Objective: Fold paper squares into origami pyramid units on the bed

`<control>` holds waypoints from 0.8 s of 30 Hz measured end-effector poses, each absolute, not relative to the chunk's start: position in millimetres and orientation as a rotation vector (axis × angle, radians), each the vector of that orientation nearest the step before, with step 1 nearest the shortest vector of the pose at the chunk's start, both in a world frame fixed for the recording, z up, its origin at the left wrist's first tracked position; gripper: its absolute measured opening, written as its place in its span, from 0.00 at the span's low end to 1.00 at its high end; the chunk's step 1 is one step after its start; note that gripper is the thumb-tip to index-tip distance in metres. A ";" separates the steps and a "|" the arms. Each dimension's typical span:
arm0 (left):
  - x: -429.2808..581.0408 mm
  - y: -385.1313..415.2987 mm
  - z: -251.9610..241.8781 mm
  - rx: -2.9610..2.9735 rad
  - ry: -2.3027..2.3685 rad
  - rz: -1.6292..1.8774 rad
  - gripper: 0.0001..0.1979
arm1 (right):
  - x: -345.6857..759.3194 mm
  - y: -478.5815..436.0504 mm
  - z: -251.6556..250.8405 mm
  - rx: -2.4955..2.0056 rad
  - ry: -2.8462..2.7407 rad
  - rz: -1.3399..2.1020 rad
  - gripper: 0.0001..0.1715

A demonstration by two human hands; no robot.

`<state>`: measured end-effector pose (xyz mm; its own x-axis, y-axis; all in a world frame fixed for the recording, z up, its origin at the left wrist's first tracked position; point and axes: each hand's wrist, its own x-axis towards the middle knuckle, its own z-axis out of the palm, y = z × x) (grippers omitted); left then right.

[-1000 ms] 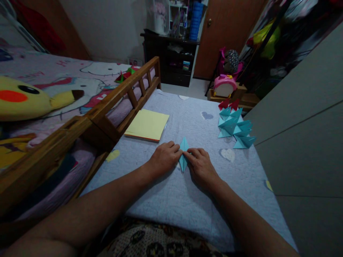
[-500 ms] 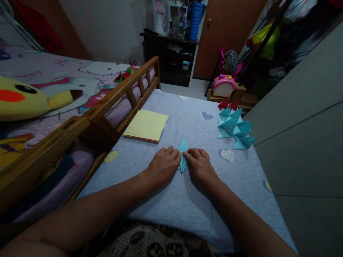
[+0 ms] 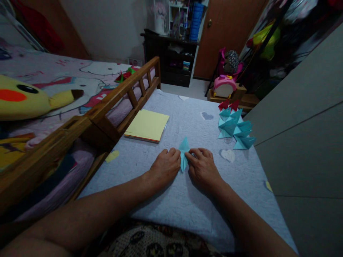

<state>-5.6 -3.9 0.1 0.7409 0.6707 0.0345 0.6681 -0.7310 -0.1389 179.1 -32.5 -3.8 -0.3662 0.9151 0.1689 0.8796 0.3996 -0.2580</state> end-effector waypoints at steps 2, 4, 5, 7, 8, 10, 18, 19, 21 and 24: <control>-5.3 -3.5 -0.1 -2.804 -1.080 0.023 0.08 | 181.9 -32.5 -3.0 -1.587 -2.371 0.156 0.24; -5.0 -3.4 -0.1 -2.812 -1.095 0.026 0.07 | 185.3 -32.4 -2.7 -1.590 -2.364 0.138 0.23; -4.9 -3.4 0.2 -2.816 -1.100 0.024 0.07 | 187.1 -32.3 -2.7 -1.588 -2.361 0.130 0.21; -4.9 -3.1 1.3 -2.825 -1.111 0.010 0.08 | 190.6 -32.0 -2.8 -1.584 -2.347 0.114 0.19; -5.2 -2.6 2.2 -2.831 -1.120 0.000 0.08 | 192.4 -31.6 -3.0 -1.584 -2.336 0.107 0.18; -6.4 0.2 3.7 -2.849 -1.159 -0.032 0.08 | 195.5 -30.0 -3.7 -1.576 -2.307 0.113 0.16; -14.1 27.5 -5.0 -2.835 -1.646 -0.534 0.10 | 193.5 -19.4 -13.1 -1.597 -2.102 0.214 0.09; -14.5 29.9 -6.5 -2.855 -1.671 -0.565 0.10 | 191.6 -18.7 -14.4 -1.614 -2.092 0.218 0.10; -14.5 32.9 -8.4 -2.911 -1.692 -0.624 0.09 | 187.9 -17.7 -16.7 -1.646 -2.079 0.227 0.10; -13.7 34.2 -7.9 -3.000 -1.702 -0.743 0.07 | 185.2 -16.6 -19.3 -1.653 -2.044 0.271 0.08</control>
